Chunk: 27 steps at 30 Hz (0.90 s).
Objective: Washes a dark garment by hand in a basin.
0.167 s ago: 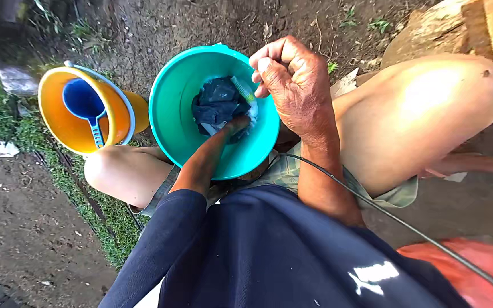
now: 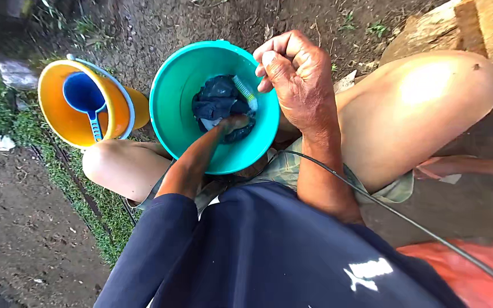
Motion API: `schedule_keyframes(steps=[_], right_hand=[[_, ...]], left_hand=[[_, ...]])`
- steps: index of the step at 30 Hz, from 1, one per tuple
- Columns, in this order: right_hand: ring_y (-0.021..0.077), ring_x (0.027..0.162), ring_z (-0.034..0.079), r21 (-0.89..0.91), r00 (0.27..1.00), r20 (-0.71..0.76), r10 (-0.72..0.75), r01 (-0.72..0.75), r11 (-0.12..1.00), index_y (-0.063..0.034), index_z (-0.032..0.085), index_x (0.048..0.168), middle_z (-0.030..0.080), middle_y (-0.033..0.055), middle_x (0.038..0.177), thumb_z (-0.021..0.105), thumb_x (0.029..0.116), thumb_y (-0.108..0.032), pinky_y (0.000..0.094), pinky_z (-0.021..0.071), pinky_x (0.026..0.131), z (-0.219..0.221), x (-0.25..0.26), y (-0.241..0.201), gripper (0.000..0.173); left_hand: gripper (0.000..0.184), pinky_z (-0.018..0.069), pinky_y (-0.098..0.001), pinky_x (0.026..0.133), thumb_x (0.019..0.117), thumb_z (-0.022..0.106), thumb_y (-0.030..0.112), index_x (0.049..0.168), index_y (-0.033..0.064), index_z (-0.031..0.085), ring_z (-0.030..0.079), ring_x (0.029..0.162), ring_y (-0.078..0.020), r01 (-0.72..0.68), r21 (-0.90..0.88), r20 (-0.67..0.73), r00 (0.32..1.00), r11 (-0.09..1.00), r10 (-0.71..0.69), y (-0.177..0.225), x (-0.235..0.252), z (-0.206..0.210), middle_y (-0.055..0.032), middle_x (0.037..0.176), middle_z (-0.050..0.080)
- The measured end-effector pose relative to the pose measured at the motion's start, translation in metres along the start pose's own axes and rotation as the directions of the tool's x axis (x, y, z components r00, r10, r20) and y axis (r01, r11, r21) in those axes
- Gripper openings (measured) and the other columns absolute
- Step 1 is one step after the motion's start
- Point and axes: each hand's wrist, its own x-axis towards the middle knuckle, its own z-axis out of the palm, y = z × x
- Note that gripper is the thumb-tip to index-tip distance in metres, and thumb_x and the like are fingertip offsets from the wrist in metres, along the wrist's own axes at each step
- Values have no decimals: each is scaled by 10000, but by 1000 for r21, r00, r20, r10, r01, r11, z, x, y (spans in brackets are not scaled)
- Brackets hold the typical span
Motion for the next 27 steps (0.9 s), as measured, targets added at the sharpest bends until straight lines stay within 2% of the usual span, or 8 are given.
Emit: schedule_keyframes(steps=[2, 7, 10, 13, 16, 18, 21, 27], right_hand=[[133, 751, 713, -7, 1000, -13, -7, 7, 1000, -47, 670, 1110, 713, 33, 924, 519, 1076, -164, 304, 639, 665, 0, -1, 3, 194], [142, 724, 730, -38, 999, 25, 45, -44, 998, -49, 663, 1183, 718, 23, 866, 425, 1091, -127, 334, 663, 677, 2, -5, 6, 267], [161, 865, 746, -100, 986, 92, 142, -133, 986, -71, 670, 1182, 722, 64, 1078, 431, 1030, -66, 376, 664, 763, 17, -6, 20, 283], [149, 1049, 675, -190, 966, 154, 206, -175, 966, -114, 660, 1264, 692, 59, 1179, 485, 1061, -261, 398, 564, 931, 45, -11, 45, 306], [143, 1165, 650, 0, 921, 317, 228, -240, 971, -99, 559, 1418, 664, 75, 1286, 537, 1055, -450, 391, 553, 1014, 71, -19, 65, 505], [159, 1058, 698, 88, 901, 373, 222, -273, 958, -83, 618, 1328, 706, 80, 1177, 601, 1029, -457, 397, 607, 918, 82, -23, 72, 479], [144, 780, 647, -3, 930, 327, 170, -178, 984, -59, 658, 984, 661, 60, 850, 635, 1020, -369, 362, 560, 750, 87, -21, 74, 313], [128, 662, 574, -131, 968, 226, 110, -81, 988, -88, 612, 865, 577, 26, 726, 606, 1031, -386, 346, 511, 659, 88, -14, 73, 341]], left_hand=[[482, 489, -519, 1002, 1059, 443, 390, 1357, 44, 596, 593, 1204, -262, -262, -140, -122, 962, 955, 246, -39, 6, -5, -177, 1328, 612], [266, 532, -263, 649, 1076, 390, 301, 1134, 142, 596, 606, 742, -66, -481, -494, -226, 876, 724, 427, -71, -75, -39, 27, 877, 632], [261, 590, -307, 793, 1072, 392, 279, 1163, 157, 604, 685, 887, -106, -613, -668, -292, 738, 423, 608, -100, -107, -42, 7, 979, 709], [297, 587, -336, 858, 1081, 388, 306, 1162, 160, 634, 689, 938, -119, -691, -673, -449, 665, 263, 597, -121, -127, -34, -3, 1003, 719], [269, 581, -325, 886, 1071, 429, 291, 1109, 171, 666, 691, 950, -107, -740, -668, -560, 570, 79, 601, -135, -133, -25, 4, 999, 729], [288, 583, -336, 890, 1076, 404, 268, 1090, 161, 671, 695, 953, -120, -754, -657, -614, 528, -8, 587, -142, -134, -25, -10, 997, 730], [351, 585, -361, 878, 1099, 322, 261, 1096, 140, 651, 692, 948, -139, -790, -612, -653, 528, 34, 543, -148, -140, -27, -23, 985, 720], [453, 588, -410, 816, 1049, 265, 312, 949, 122, 665, 694, 890, -184, -781, -617, -648, 432, -100, 627, -158, -130, -32, -63, 907, 711]])
